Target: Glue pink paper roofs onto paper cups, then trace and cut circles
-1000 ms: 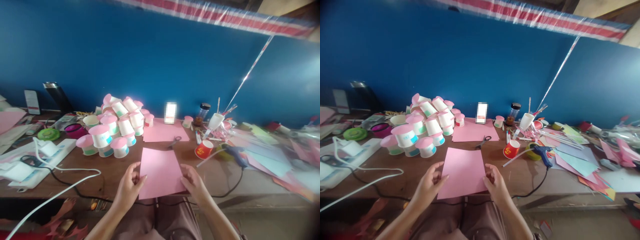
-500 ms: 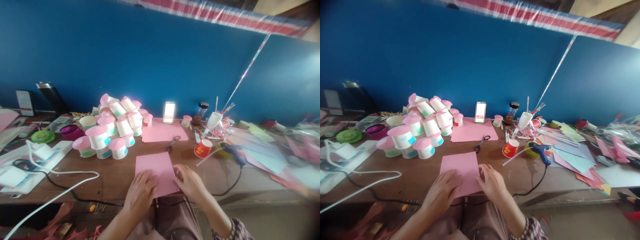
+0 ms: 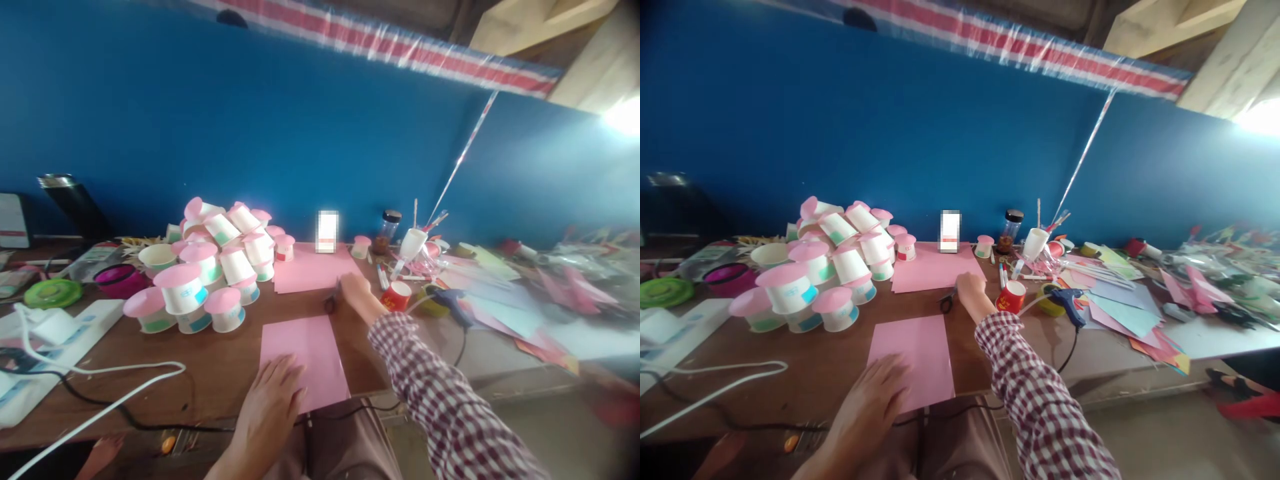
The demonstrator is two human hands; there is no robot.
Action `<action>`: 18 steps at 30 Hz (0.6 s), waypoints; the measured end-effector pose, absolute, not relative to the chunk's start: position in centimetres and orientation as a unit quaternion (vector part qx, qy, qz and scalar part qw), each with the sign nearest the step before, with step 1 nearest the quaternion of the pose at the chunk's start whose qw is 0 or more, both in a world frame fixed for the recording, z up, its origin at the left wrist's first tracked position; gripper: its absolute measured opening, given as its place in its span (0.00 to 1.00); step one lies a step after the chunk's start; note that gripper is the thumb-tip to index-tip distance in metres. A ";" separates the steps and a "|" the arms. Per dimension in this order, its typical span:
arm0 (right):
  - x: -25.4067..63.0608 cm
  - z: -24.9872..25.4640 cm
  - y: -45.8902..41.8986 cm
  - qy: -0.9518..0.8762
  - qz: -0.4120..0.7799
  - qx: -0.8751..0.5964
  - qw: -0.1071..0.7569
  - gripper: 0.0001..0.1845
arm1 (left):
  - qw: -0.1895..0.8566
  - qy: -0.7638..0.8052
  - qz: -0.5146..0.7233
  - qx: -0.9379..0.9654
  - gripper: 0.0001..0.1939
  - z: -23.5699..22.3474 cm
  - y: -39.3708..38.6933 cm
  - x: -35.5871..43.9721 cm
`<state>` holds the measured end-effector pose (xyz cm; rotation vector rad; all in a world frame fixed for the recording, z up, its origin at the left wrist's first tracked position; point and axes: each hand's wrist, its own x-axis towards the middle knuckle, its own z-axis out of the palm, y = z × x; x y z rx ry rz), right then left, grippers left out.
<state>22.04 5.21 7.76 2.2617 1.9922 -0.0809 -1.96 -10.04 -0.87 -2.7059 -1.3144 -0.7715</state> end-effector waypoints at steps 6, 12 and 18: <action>22.5 6.6 5.1 0.663 -0.008 0.744 0.083 0.17 | 0.028 -0.419 -0.235 -0.877 0.16 -0.9 -10.1 -2.2; 23.9 7.4 4.4 0.671 -0.016 0.734 0.106 0.17 | 0.047 -0.410 -0.255 -0.875 0.15 -1.2 -10.0 -2.3; 25.2 8.9 4.5 0.649 -0.026 0.752 0.114 0.18 | 0.058 -0.410 -0.262 -0.872 0.15 -1.1 -10.1 -2.3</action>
